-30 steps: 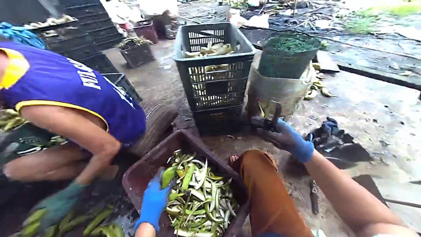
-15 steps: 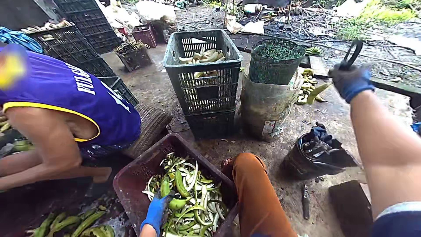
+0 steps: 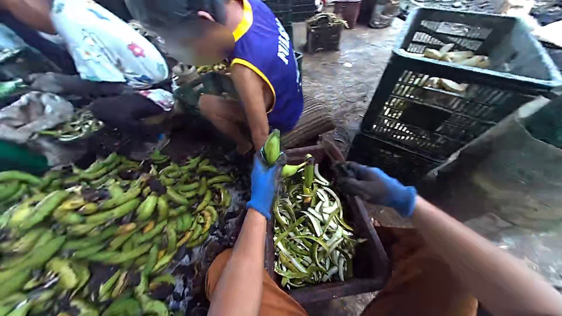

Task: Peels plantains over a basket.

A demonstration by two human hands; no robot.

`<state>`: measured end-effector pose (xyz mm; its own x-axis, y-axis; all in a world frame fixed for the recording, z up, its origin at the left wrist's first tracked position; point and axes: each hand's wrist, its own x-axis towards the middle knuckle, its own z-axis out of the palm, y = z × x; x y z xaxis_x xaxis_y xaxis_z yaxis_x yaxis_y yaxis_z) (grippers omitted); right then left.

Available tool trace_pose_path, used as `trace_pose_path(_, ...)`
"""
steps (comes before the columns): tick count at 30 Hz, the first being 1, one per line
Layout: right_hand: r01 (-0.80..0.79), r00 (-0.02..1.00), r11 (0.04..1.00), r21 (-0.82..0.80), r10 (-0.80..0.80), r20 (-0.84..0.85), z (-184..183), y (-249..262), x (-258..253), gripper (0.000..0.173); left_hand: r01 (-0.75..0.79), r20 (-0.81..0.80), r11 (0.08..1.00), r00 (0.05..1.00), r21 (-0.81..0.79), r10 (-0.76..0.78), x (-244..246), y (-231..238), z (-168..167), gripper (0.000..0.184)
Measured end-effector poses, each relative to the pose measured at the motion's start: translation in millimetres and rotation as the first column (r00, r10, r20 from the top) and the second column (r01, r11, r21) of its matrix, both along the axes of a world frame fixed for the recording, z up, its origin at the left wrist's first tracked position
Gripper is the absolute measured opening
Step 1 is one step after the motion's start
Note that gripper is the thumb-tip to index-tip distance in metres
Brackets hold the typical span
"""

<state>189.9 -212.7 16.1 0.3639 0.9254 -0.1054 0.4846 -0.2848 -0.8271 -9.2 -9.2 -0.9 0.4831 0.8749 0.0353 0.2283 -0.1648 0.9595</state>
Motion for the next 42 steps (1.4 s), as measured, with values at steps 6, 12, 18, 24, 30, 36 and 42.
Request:
trace_pose_path(6,0.065,0.979,0.97,0.235,-0.016,-0.204,-23,61,-34,0.035,-0.037,0.065,0.997,0.997,0.065,0.033,0,-8,13,0.073)
trace_pose_path(12,-0.115,0.955,0.951,-0.287,0.027,-0.294,-34,60,-24,0.04,0.092,0.183,0.993,0.978,0.076,-0.104,0,-13,18,0.069)
trace_pose_path(18,-0.181,0.982,0.957,0.228,0.187,-0.005,-34,46,-11,0.052,0.086,0.239,0.996,0.967,0.013,-0.086,-13,-6,19,0.051)
trace_pose_path(24,-0.296,0.757,0.883,0.365,-0.016,0.653,-22,50,-5,0.056,0.22,0.245,0.975,0.945,0.019,-0.218,-9,-31,19,0.045)
trace_pose_path(30,0.216,0.768,0.958,0.189,-0.287,0.573,9,59,36,0.068,0.442,0.21,0.891,0.865,0.106,-0.455,-11,-26,19,0.048)
trace_pose_path(36,-0.203,0.931,0.907,0.368,0.062,0.361,-5,42,10,0.053,0.187,0.182,0.979,0.968,-0.077,-0.17,-5,-11,22,0.047)
trace_pose_path(42,-0.354,0.839,0.863,0.361,0.123,0.53,-15,53,6,0.05,0.265,0.228,0.964,0.937,0.025,-0.263,-11,-36,18,0.046)
